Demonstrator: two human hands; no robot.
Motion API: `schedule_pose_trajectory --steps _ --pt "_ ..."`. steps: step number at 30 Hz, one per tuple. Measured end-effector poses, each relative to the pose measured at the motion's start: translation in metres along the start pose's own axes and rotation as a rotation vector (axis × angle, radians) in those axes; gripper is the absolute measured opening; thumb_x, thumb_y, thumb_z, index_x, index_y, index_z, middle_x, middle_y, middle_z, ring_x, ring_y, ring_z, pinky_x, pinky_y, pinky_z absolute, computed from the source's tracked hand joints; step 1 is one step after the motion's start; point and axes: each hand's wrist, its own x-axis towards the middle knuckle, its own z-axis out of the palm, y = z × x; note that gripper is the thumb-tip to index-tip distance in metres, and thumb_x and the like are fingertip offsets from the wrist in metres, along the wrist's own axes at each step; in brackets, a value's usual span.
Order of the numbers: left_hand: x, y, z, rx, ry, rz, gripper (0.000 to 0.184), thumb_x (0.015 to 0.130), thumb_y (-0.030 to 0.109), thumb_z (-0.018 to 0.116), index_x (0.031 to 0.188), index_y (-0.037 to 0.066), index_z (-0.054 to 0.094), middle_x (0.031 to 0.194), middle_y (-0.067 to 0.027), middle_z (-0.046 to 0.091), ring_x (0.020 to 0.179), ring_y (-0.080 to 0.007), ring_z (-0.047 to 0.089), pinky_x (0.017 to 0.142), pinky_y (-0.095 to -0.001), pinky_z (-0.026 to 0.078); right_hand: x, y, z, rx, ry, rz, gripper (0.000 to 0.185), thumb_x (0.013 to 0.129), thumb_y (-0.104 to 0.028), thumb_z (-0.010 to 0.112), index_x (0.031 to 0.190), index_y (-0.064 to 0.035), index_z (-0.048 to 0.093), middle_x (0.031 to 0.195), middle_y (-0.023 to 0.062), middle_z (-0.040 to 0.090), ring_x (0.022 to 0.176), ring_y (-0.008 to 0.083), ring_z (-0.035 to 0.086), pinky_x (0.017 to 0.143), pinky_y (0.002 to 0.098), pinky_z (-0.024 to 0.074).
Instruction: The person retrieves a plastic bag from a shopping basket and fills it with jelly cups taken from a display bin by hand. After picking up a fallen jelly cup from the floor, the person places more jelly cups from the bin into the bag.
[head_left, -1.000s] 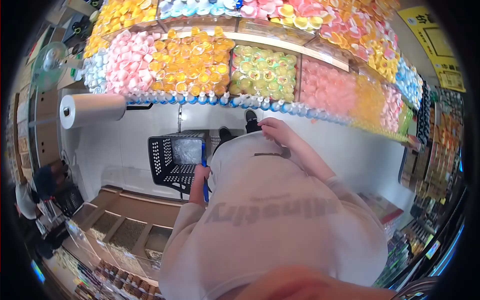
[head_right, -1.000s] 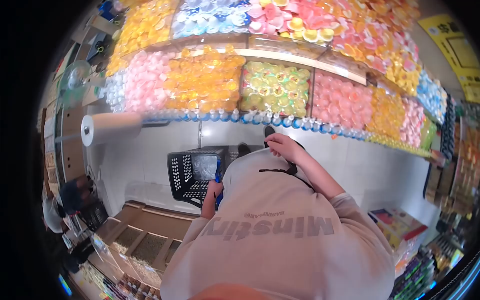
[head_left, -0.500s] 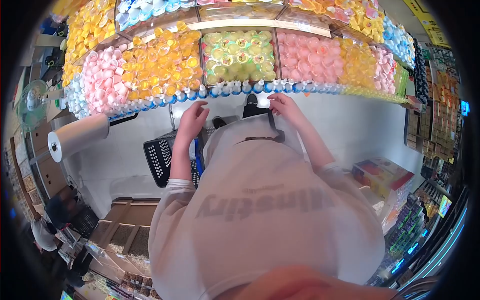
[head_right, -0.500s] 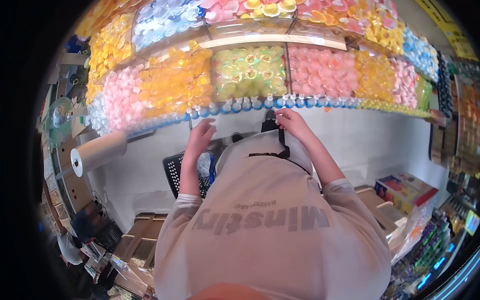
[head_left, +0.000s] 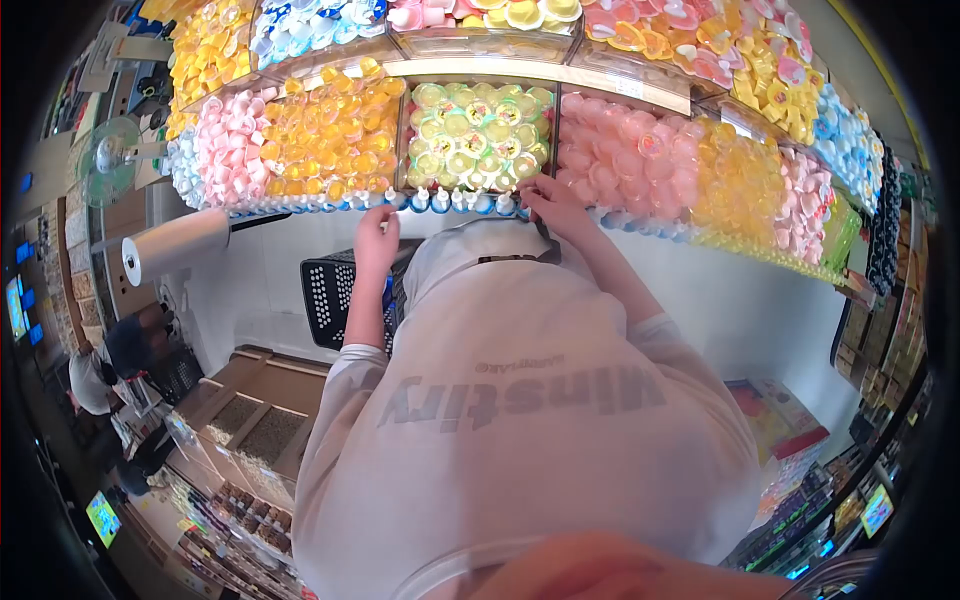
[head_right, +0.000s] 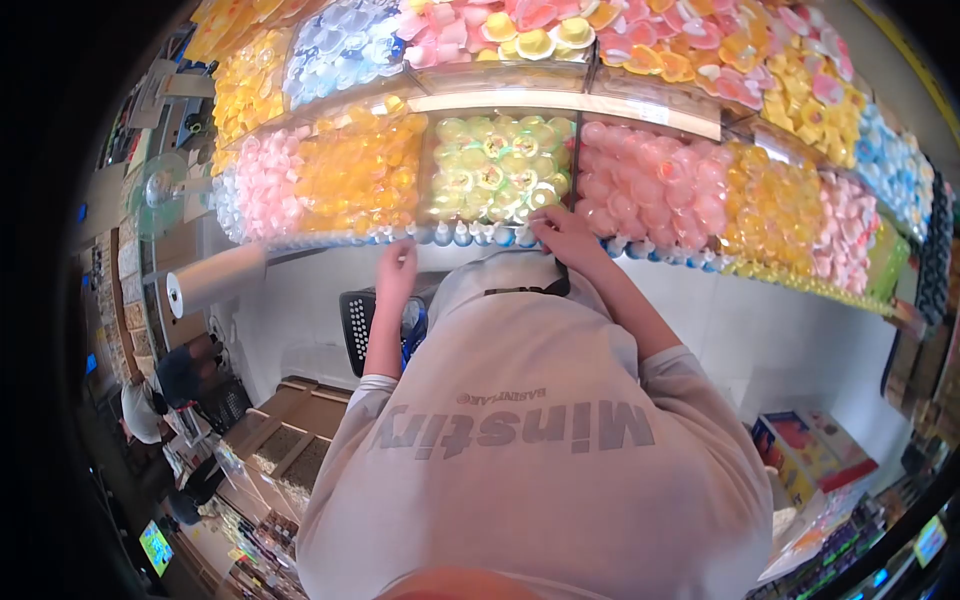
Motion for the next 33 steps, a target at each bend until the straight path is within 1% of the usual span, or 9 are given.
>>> schedule_pose_trajectory --steps 3,7,10,15,17,21,24,27,33 --pt "-0.055 -0.042 -0.018 0.297 0.196 -0.232 0.021 0.085 0.012 0.059 0.101 -0.001 0.065 0.097 -0.0175 0.067 0.093 -0.0321 0.064 0.081 -0.0395 0.050 0.008 -0.010 -0.015 -0.034 -0.065 -0.021 0.024 0.091 -0.020 0.060 0.107 -0.0021 0.064 0.076 0.0039 0.063 0.061 0.0094 0.058 0.054 0.0256 0.0472" --pt "-0.140 -0.121 0.005 0.471 -0.002 -0.667 0.051 0.078 0.026 0.068 0.123 0.005 0.056 0.114 -0.0205 0.061 0.105 -0.0383 0.058 0.089 -0.0446 0.047 0.031 -0.001 -0.040 -0.122 -0.083 -0.106 0.026 0.090 -0.020 0.062 0.108 -0.0024 0.064 0.078 0.0054 0.065 0.062 0.0088 0.059 0.055 0.0254 0.0466" --pt "-0.187 -0.114 0.027 0.795 -0.218 -0.360 0.063 0.073 0.028 0.071 0.130 0.009 0.051 0.117 -0.0239 0.058 0.113 -0.0403 0.053 0.094 -0.0467 0.045 0.043 -0.009 -0.049 -0.189 -0.086 -0.107 0.027 0.089 -0.020 0.062 0.108 -0.0023 0.064 0.078 0.0062 0.066 0.067 0.0091 0.060 0.058 0.0253 0.0466" --pt "-0.186 -0.131 0.034 0.689 0.072 -0.530 0.061 0.074 0.031 0.068 0.129 0.011 0.051 0.122 -0.0221 0.059 0.119 -0.0396 0.052 0.099 -0.0479 0.042 0.056 -0.007 -0.051 -0.176 -0.025 -0.103 0.026 0.088 -0.019 0.063 0.107 -0.0018 0.064 0.078 0.0065 0.066 0.075 0.0104 0.062 0.064 0.0257 0.0481" --pt "-0.176 -0.145 0.024 0.492 -0.237 -1.086 0.057 0.077 0.034 0.067 0.127 0.011 0.052 0.119 -0.0190 0.063 0.113 -0.0389 0.058 0.094 -0.0481 0.046 0.074 0.010 -0.044 -0.082 0.047 -0.183 0.026 0.088 -0.019 0.063 0.107 -0.0022 0.063 0.080 0.0072 0.066 0.074 0.0133 0.063 0.065 0.0267 0.0496" --pt "-0.185 -0.172 0.025 0.550 -0.400 -0.839 0.042 0.079 0.033 0.067 0.108 0.002 0.062 0.101 -0.0227 0.067 0.101 -0.0396 0.064 0.087 -0.0474 0.050 0.092 0.001 -0.020 -0.174 0.249 -0.441 0.028 0.084 -0.017 0.066 0.109 -0.0036 0.063 0.093 0.0111 0.066 0.089 0.0203 0.064 0.077 0.0323 0.0503" --pt "-0.220 -0.226 0.036 0.466 -0.393 -0.766 0.038 0.080 0.033 0.065 0.100 0.000 0.065 0.095 -0.0252 0.067 0.095 -0.0405 0.065 0.083 -0.0475 0.050 0.106 -0.013 -0.012 -0.633 0.248 -0.595 0.048 0.075 -0.021 0.072 0.119 -0.0067 0.059 0.126 0.0145 0.055 0.127 0.0328 0.042 0.106 0.0477 0.0327" --pt "-0.213 -0.167 0.031 0.426 -0.383 -0.725 0.038 0.080 0.035 0.060 0.097 0.001 0.068 0.095 -0.0263 0.067 0.087 -0.0417 0.065 0.076 -0.0474 0.050 0.106 -0.017 -0.003 -0.850 0.276 -0.579 0.062 0.073 -0.026 0.075 0.130 -0.0110 0.054 0.138 0.0149 0.047 0.135 0.0335 0.034 0.109 0.0498 0.0290" --pt "-0.202 -0.251 0.037 0.268 -0.984 -0.585 0.040 0.077 0.036 0.058 0.095 0.001 0.069 0.090 -0.0255 0.067 0.082 -0.0350 0.068 0.071 -0.0438 0.052 0.112 -0.003 -0.007 -0.852 0.160 -0.517 0.074 0.071 -0.031 0.078 0.137 -0.0154 0.049 0.147 0.0136 0.038 0.142 0.0367 0.022 0.112 0.0513 0.0263"
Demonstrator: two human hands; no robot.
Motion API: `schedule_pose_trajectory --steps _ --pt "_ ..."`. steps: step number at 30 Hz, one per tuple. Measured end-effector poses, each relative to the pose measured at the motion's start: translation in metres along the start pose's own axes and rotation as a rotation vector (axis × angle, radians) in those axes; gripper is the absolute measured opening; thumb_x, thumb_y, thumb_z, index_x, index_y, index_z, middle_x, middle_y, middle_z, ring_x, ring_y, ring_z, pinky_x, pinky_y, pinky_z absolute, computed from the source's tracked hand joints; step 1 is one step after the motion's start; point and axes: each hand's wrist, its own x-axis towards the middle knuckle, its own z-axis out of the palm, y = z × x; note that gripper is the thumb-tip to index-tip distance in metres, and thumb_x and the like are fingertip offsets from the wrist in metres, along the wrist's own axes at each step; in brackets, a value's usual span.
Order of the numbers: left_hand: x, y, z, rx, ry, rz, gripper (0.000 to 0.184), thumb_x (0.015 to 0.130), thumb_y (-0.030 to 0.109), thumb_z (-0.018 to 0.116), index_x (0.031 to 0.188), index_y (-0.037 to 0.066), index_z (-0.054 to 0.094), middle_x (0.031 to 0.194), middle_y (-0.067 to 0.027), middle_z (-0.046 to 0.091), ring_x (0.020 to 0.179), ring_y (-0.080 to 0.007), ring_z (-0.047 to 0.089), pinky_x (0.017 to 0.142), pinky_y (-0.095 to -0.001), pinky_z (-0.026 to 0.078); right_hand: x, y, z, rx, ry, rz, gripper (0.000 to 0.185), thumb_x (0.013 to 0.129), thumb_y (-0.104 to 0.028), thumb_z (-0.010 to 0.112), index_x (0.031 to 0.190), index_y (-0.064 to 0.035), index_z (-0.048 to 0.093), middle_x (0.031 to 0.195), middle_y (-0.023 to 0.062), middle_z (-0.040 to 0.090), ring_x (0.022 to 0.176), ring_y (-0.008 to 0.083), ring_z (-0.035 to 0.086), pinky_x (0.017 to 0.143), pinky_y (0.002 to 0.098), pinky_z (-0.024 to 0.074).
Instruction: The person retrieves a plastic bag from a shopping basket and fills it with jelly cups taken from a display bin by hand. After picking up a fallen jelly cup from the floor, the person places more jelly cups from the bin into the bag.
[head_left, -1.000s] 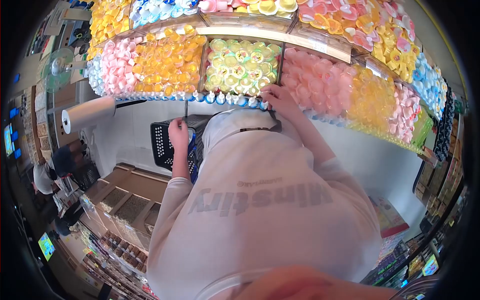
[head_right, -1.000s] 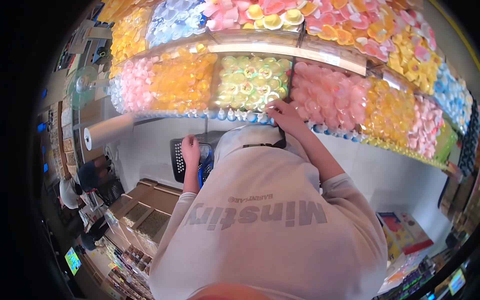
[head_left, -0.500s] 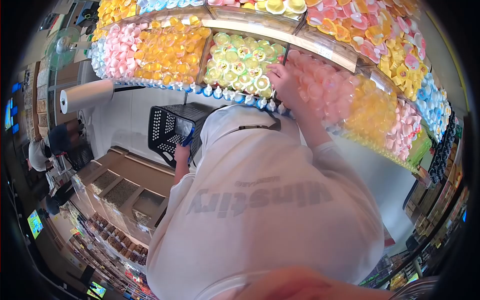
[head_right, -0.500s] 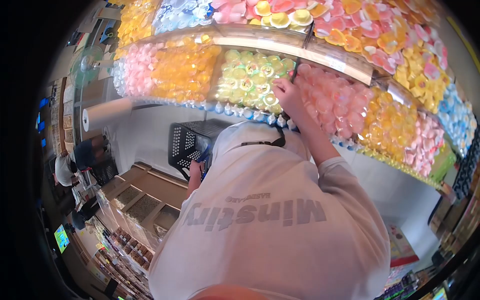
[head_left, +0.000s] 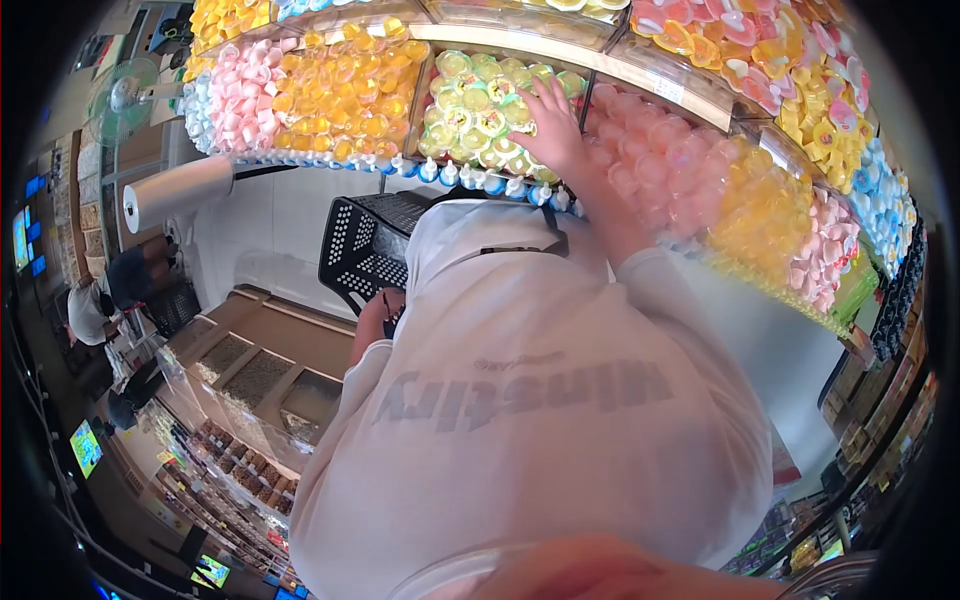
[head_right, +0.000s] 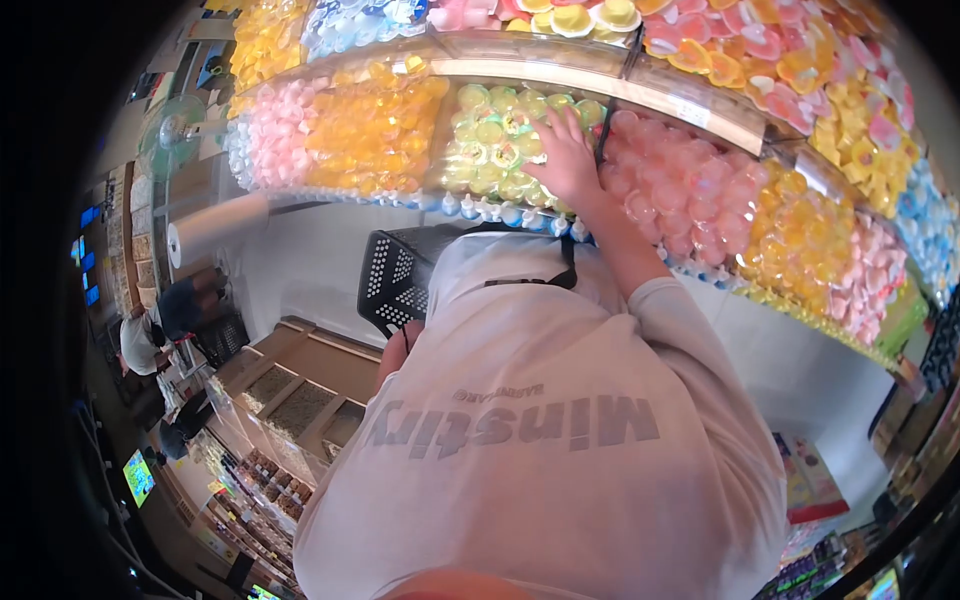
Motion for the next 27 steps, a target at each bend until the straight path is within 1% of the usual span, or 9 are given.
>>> schedule_pose_trajectory --steps 1,4,7,9,11,13,15,18,27 --pt "0.013 -0.005 -0.012 0.024 -0.036 0.027 0.041 0.077 0.036 0.058 0.095 0.001 0.069 0.089 -0.0254 0.068 0.081 -0.0338 0.068 0.070 -0.0432 0.052 -0.001 -0.001 -0.002 -0.007 -0.005 -0.001 0.075 0.072 -0.035 0.078 0.137 -0.0112 0.049 0.150 0.0133 0.034 0.144 0.0338 0.021 0.114 0.0499 0.0249" --pt "-0.065 0.134 -0.126 -0.068 0.317 0.050 0.035 0.082 0.025 0.050 0.083 -0.006 0.068 0.074 -0.0192 0.068 0.070 -0.0292 0.068 0.069 -0.0396 0.052 0.000 0.005 0.007 0.005 0.073 -0.065 0.070 0.073 -0.035 0.077 0.134 -0.0115 0.052 0.149 0.0127 0.037 0.142 0.0341 0.024 0.113 0.0498 0.0261" --pt "-0.100 0.232 -0.207 -0.278 0.459 0.416 0.025 0.089 0.020 0.056 0.082 -0.002 0.065 0.059 -0.0072 0.058 0.054 -0.0161 0.056 0.057 -0.0306 0.046 0.000 0.001 0.010 -0.129 0.117 -0.058 0.061 0.073 -0.033 0.074 0.127 -0.0111 0.057 0.142 0.0131 0.045 0.138 0.0365 0.030 0.108 0.0507 0.0317" --pt "-0.107 0.288 -0.240 -0.351 0.496 0.689 0.018 0.088 0.017 0.060 0.088 -0.001 0.063 0.066 -0.0042 0.054 0.061 -0.0130 0.051 0.060 -0.0279 0.044 -0.001 -0.008 0.005 -0.188 0.154 -0.041 0.057 0.073 -0.033 0.074 0.124 -0.0108 0.059 0.138 0.0132 0.048 0.136 0.0367 0.034 0.107 0.0496 0.0330" --pt "-0.116 0.342 -0.263 -0.247 0.558 0.781 0.019 0.085 0.017 0.064 0.095 0.001 0.064 0.073 -0.0069 0.059 0.069 -0.0182 0.058 0.065 -0.0320 0.047 -0.002 -0.014 0.005 -0.248 0.191 -0.028 0.053 0.074 -0.033 0.073 0.120 -0.0105 0.061 0.134 0.0132 0.051 0.133 0.0369 0.037 0.106 0.0485 0.0343" --pt "-0.106 0.385 -0.272 0.082 0.811 0.899 0.029 0.080 0.018 0.067 0.105 0.003 0.064 0.086 -0.0103 0.064 0.083 -0.0268 0.062 0.074 -0.0373 0.050 -0.004 -0.017 0.010 -0.190 0.183 0.037 0.051 0.077 -0.030 0.073 0.122 -0.0108 0.060 0.133 0.0122 0.053 0.134 0.0346 0.037 0.109 0.0449 0.0332" --pt "-0.072 0.401 -0.272 0.265 0.981 1.054 0.040 0.077 0.019 0.070 0.113 0.005 0.061 0.106 -0.0115 0.063 0.098 -0.0314 0.059 0.082 -0.0415 0.051 -0.005 -0.019 0.014 -0.186 0.205 0.047 0.049 0.077 -0.028 0.073 0.121 -0.0098 0.061 0.132 0.0127 0.054 0.132 0.0346 0.040 0.108 0.0445 0.0340" --pt "-0.031 0.410 -0.267 0.363 0.799 0.964 0.045 0.075 0.021 0.073 0.117 0.008 0.061 0.115 -0.0100 0.059 0.104 -0.0300 0.057 0.084 -0.0411 0.051 -0.007 -0.024 0.014 -0.132 0.241 0.055 0.046 0.077 -0.022 0.073 0.120 -0.0076 0.060 0.129 0.0134 0.055 0.128 0.0349 0.044 0.107 0.0437 0.0358" --pt "-0.006 0.397 -0.259 0.216 0.920 1.117 0.049 0.072 0.020 0.077 0.115 0.005 0.061 0.111 -0.0104 0.059 0.106 -0.0310 0.055 0.091 -0.0401 0.047 -0.008 -0.035 0.020 -0.124 0.306 0.066 0.047 0.075 -0.019 0.073 0.117 -0.0039 0.060 0.124 0.0159 0.057 0.122 0.0363 0.048 0.105 0.0439 0.0377"
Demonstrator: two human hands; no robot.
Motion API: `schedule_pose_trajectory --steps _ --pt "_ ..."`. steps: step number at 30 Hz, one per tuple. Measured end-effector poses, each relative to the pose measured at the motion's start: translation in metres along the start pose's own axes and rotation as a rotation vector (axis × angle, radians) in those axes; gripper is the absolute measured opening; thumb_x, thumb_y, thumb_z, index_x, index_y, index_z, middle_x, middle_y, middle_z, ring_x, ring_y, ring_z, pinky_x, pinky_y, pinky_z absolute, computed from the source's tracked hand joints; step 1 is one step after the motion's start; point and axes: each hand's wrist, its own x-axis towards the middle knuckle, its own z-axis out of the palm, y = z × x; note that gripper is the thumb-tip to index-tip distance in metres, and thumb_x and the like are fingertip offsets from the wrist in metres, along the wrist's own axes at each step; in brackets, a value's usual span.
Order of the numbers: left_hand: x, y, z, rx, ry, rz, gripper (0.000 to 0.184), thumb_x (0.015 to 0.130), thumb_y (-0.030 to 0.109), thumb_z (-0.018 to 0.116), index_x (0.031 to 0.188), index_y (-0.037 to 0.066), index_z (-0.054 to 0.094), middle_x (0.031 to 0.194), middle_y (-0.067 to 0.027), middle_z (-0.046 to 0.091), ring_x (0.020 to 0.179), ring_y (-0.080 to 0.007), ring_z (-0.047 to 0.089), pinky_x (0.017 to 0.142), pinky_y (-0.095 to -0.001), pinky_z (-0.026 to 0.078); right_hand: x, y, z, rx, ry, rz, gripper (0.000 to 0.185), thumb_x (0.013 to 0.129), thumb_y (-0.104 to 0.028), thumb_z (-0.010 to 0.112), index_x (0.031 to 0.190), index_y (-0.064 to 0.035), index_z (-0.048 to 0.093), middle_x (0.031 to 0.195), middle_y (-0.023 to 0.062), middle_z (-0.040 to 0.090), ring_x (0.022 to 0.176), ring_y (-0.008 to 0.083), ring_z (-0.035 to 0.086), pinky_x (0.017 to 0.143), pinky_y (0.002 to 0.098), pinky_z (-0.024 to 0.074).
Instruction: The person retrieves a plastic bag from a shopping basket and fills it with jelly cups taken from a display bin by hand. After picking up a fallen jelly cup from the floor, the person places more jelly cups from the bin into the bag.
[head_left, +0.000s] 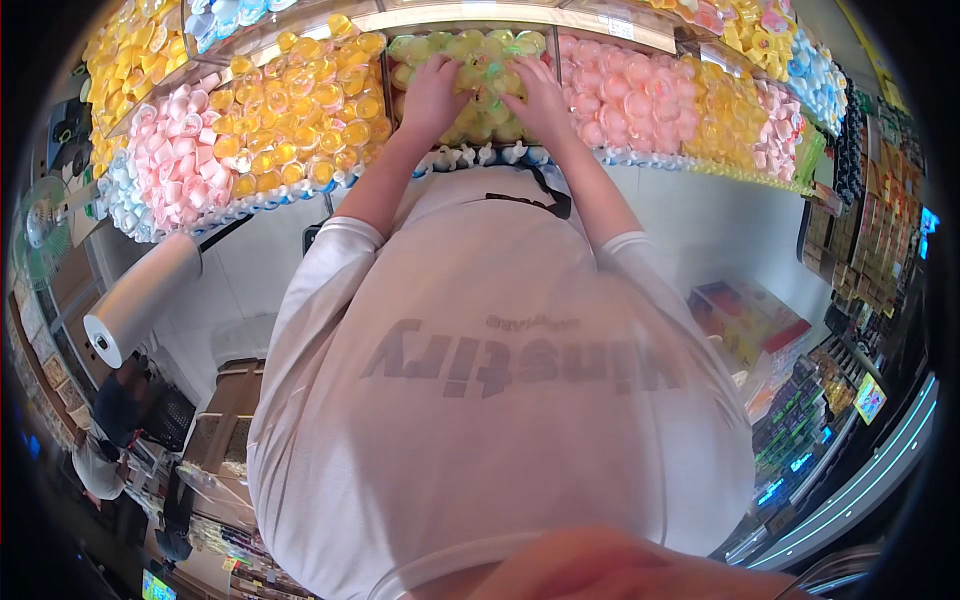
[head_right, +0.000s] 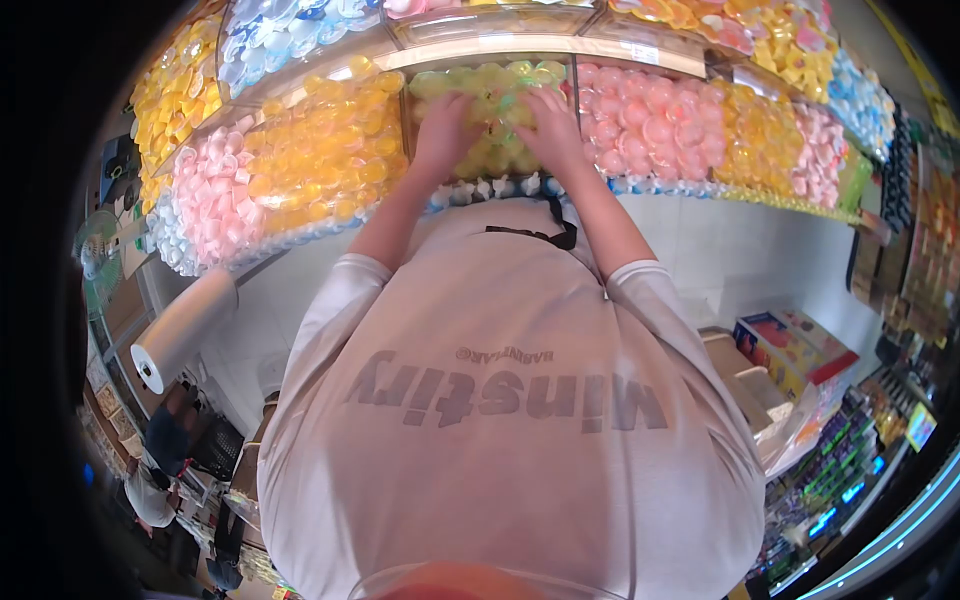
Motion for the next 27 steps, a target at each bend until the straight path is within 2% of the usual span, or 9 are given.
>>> schedule_pose_trajectory --steps 5,8,11,13,17,19,22,27 --pt "0.006 0.003 -0.002 0.013 -0.055 -0.048 0.046 0.072 0.021 0.078 0.113 0.005 0.063 0.111 -0.0099 0.059 0.106 -0.0307 0.055 0.092 -0.0401 0.046 0.005 -0.003 -0.008 -0.090 -0.036 0.002 0.047 0.072 -0.018 0.074 0.116 -0.0044 0.061 0.120 0.0158 0.060 0.121 0.0359 0.049 0.102 0.0435 0.0399" --pt "0.011 0.000 -0.009 -0.049 0.037 -0.096 0.045 0.073 0.022 0.078 0.112 0.006 0.063 0.111 -0.0089 0.059 0.105 -0.0303 0.055 0.091 -0.0400 0.046 0.011 0.000 -0.015 -0.040 0.004 0.003 0.047 0.072 -0.019 0.074 0.115 -0.0047 0.061 0.118 0.0162 0.061 0.117 0.0353 0.052 0.099 0.0439 0.0417" --pt "0.016 -0.009 -0.019 0.066 0.124 -0.118 0.044 0.072 0.022 0.077 0.112 0.006 0.064 0.111 -0.0082 0.059 0.105 -0.0303 0.055 0.091 -0.0405 0.047 0.016 0.009 -0.017 -0.002 0.065 0.096 0.045 0.072 -0.020 0.073 0.113 -0.0046 0.062 0.117 0.0165 0.061 0.113 0.0352 0.054 0.097 0.0438 0.0428" --pt "0.018 -0.017 -0.020 0.067 0.048 -0.157 0.047 0.073 0.020 0.077 0.115 0.005 0.062 0.114 -0.0096 0.058 0.109 -0.0312 0.055 0.092 -0.0411 0.046 0.023 0.012 -0.015 -0.046 0.044 0.106 0.046 0.073 -0.020 0.072 0.115 -0.0045 0.061 0.117 0.0169 0.061 0.111 0.0355 0.055 0.097 0.0432 0.0432" --pt "0.013 -0.021 -0.013 -0.050 0.038 -0.150 0.053 0.074 0.019 0.075 0.122 0.005 0.057 0.117 -0.0113 0.057 0.112 -0.0324 0.055 0.094 -0.0419 0.046 0.027 0.007 -0.005 -0.014 -0.013 0.170 0.049 0.075 -0.021 0.070 0.120 -0.0048 0.057 0.119 0.0169 0.060 0.112 0.0358 0.055 0.096 0.0434 0.0442" --pt "0.013 -0.014 -0.015 -0.001 0.028 -0.092 0.059 0.075 0.017 0.074 0.128 0.006 0.051 0.120 -0.0133 0.056 0.113 -0.0336 0.055 0.094 -0.0426 0.046 0.028 0.005 -0.002 -0.096 -0.072 0.181 0.053 0.080 -0.023 0.068 0.127 -0.0049 0.052 0.124 0.0169 0.058 0.115 0.0356 0.055 0.095 0.0421 0.0451" --pt "0.013 -0.009 -0.016 0.056 0.042 -0.037 0.061 0.076 0.018 0.074 0.130 0.006 0.049 0.121 -0.0143 0.056 0.113 -0.0343 0.055 0.094 -0.0431 0.047 0.029 0.007 0.000 -0.071 -0.066 0.153 0.054 0.080 -0.023 0.068 0.127 -0.0050 0.051 0.123 0.0173 0.059 0.114 0.0348 0.056 0.094 0.0422 0.0460" --pt "0.016 -0.010 -0.010 0.029 -0.041 -0.112 0.059 0.077 0.020 0.074 0.129 0.006 0.050 0.120 -0.0154 0.056 0.110 -0.0352 0.056 0.092 -0.0438 0.047 0.034 0.007 -0.004 -0.036 -0.145 0.176 0.053 0.079 -0.025 0.066 0.125 -0.0045 0.051 0.122 0.0184 0.058 0.111 0.0357 0.057 0.093 0.0433 0.0465"
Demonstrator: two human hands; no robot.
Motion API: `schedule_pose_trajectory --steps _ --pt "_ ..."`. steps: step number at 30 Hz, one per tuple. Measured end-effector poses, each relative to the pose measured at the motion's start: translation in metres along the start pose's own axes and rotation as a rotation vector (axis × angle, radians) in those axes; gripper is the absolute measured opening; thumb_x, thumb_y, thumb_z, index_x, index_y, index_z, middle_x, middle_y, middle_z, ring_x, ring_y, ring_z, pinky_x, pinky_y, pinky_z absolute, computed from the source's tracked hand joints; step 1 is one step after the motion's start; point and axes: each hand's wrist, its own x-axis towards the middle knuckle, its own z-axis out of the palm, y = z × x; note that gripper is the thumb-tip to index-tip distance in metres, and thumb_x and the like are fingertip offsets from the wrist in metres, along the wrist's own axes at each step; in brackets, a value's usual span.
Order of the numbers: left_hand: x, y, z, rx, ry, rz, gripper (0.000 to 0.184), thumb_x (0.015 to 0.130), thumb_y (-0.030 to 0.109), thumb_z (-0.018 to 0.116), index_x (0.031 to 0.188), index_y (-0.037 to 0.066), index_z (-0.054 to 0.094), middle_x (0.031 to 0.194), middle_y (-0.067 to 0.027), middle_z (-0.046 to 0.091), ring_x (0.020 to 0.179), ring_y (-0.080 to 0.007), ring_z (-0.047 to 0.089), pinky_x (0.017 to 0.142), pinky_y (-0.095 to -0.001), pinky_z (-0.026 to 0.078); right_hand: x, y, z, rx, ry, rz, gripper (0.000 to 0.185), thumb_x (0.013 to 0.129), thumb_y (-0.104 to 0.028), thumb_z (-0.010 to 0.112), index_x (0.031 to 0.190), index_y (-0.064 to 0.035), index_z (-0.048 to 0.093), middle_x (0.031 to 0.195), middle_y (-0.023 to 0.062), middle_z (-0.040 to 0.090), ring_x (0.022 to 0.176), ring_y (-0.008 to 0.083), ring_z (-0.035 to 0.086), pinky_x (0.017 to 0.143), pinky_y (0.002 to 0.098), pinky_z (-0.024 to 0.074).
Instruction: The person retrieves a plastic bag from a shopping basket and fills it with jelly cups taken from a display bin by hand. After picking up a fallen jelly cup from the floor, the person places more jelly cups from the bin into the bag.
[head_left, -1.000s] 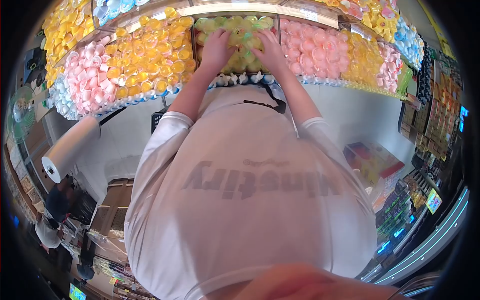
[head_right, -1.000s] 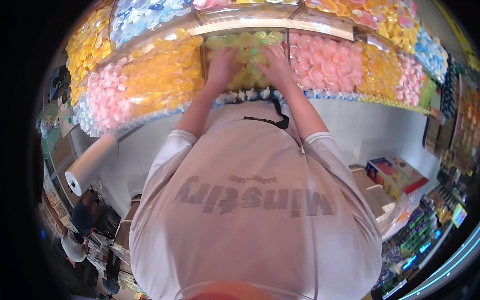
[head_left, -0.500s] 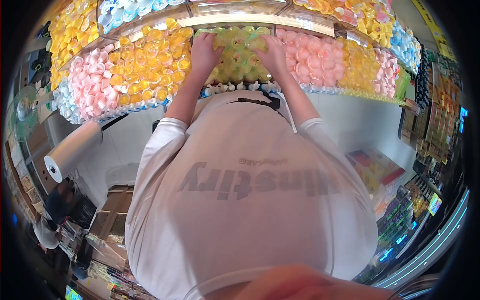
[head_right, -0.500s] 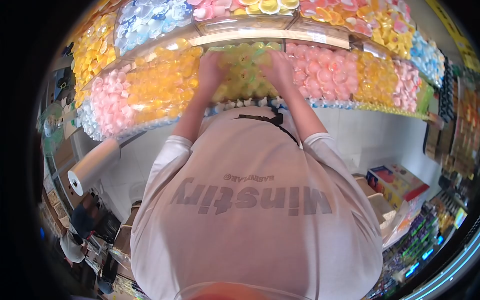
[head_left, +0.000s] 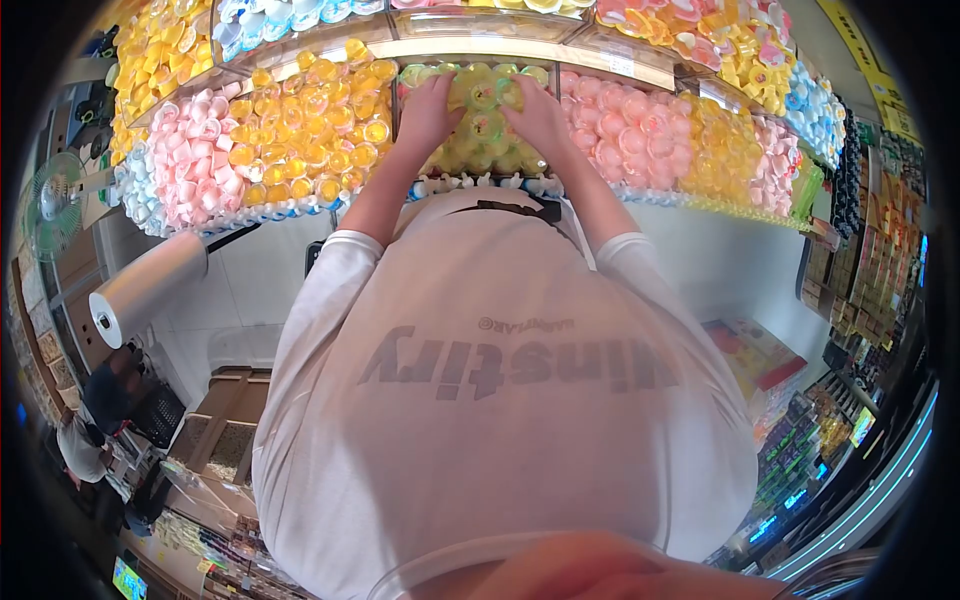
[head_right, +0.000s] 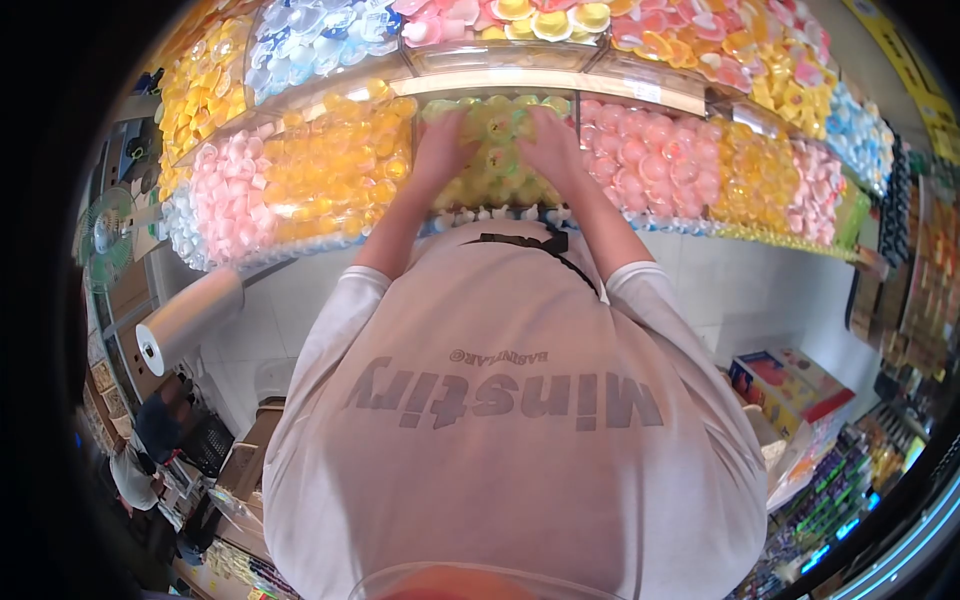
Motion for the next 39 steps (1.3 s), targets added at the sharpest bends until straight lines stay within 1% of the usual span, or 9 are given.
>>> schedule_pose_trajectory --steps 1,4,8,13,17,22,25,35,39 --pt "0.003 0.000 0.000 0.006 -0.023 -0.021 0.058 0.077 0.021 0.074 0.128 0.006 0.051 0.119 -0.0156 0.057 0.108 -0.0352 0.057 0.090 -0.0440 0.048 0.003 -0.002 -0.002 -0.012 -0.051 0.041 0.053 0.078 -0.024 0.064 0.124 -0.0039 0.051 0.121 0.0187 0.058 0.110 0.0361 0.057 0.092 0.0439 0.0464" --pt "0.005 0.002 -0.002 0.030 -0.042 -0.064 0.054 0.077 0.021 0.074 0.125 0.006 0.052 0.117 -0.0157 0.058 0.105 -0.0350 0.059 0.087 -0.0443 0.049 0.003 -0.002 0.002 0.004 -0.011 0.038 0.051 0.078 -0.024 0.063 0.123 -0.0037 0.051 0.121 0.0188 0.058 0.110 0.0361 0.057 0.093 0.0438 0.0464" --pt "0.007 0.002 -0.005 0.011 -0.060 -0.078 0.051 0.077 0.020 0.073 0.122 0.005 0.053 0.115 -0.0154 0.058 0.103 -0.0346 0.060 0.085 -0.0442 0.050 0.003 -0.002 0.007 -0.010 0.032 0.016 0.051 0.081 -0.027 0.065 0.125 -0.0048 0.051 0.122 0.0191 0.058 0.110 0.0362 0.058 0.091 0.0430 0.0478" --pt "0.006 0.006 -0.001 -0.042 -0.132 -0.173 0.052 0.076 0.021 0.073 0.121 0.006 0.052 0.115 -0.0156 0.058 0.103 -0.0347 0.060 0.086 -0.0446 0.050 0.006 0.004 0.009 0.011 0.025 -0.080 0.052 0.081 -0.025 0.066 0.126 -0.0034 0.051 0.123 0.0208 0.057 0.111 0.0367 0.057 0.093 0.0424 0.0471" --pt "0.000 0.008 0.013 -0.023 0.028 -0.100 0.051 0.075 0.021 0.074 0.119 0.006 0.051 0.114 -0.0163 0.058 0.102 -0.0347 0.060 0.086 -0.0441 0.049 0.006 0.001 0.010 0.067 0.006 -0.065 0.053 0.080 -0.024 0.067 0.126 -0.0031 0.051 0.123 0.0218 0.057 0.112 0.0371 0.057 0.093 0.0425 0.0469" --pt "0.000 0.003 0.019 -0.034 0.069 -0.100 0.049 0.076 0.021 0.074 0.117 0.006 0.052 0.111 -0.0159 0.058 0.101 -0.0346 0.060 0.085 -0.0439 0.049 0.002 0.005 0.017 0.053 0.087 -0.070 0.051 0.079 -0.020 0.071 0.123 -0.0028 0.052 0.119 0.0216 0.059 0.108 0.0376 0.058 0.090 0.0420 0.0481" --pt "-0.001 0.003 0.019 -0.048 0.084 -0.101 0.047 0.077 0.021 0.074 0.116 0.006 0.053 0.109 -0.0158 0.059 0.101 -0.0348 0.060 0.084 -0.0440 0.049 0.001 0.007 0.020 0.056 0.128 -0.080 0.049 0.078 -0.022 0.067 0.122 -0.0053 0.053 0.117 0.0190 0.060 0.105 0.0366 0.060 0.088 0.0433 0.0483" --pt "0.000 0.007 0.015 -0.071 0.089 -0.124 0.043 0.077 0.020 0.073 0.113 0.004 0.056 0.108 -0.0175 0.060 0.099 -0.0363 0.060 0.084 -0.0449 0.049 0.003 0.005 0.026 0.026 0.178 -0.054 0.041 0.078 -0.022 0.069 0.113 -0.0048 0.056 0.109 0.0181 0.061 0.095 0.0371 0.062 0.081 0.0448 0.0503" --pt "-0.004 0.002 0.021 -0.085 0.147 -0.106 0.044 0.077 0.018 0.073 0.114 0.003 0.055 0.108 -0.0182 0.060 0.100 -0.0369 0.060 0.084 -0.0447 0.048 -0.003 0.001 0.026 0.015 0.286 -0.099 0.039 0.076 -0.020 0.070 0.110 -0.0049 0.057 0.106 0.0172 0.062 0.092 0.0362 0.062 0.079 0.0437 0.0509"
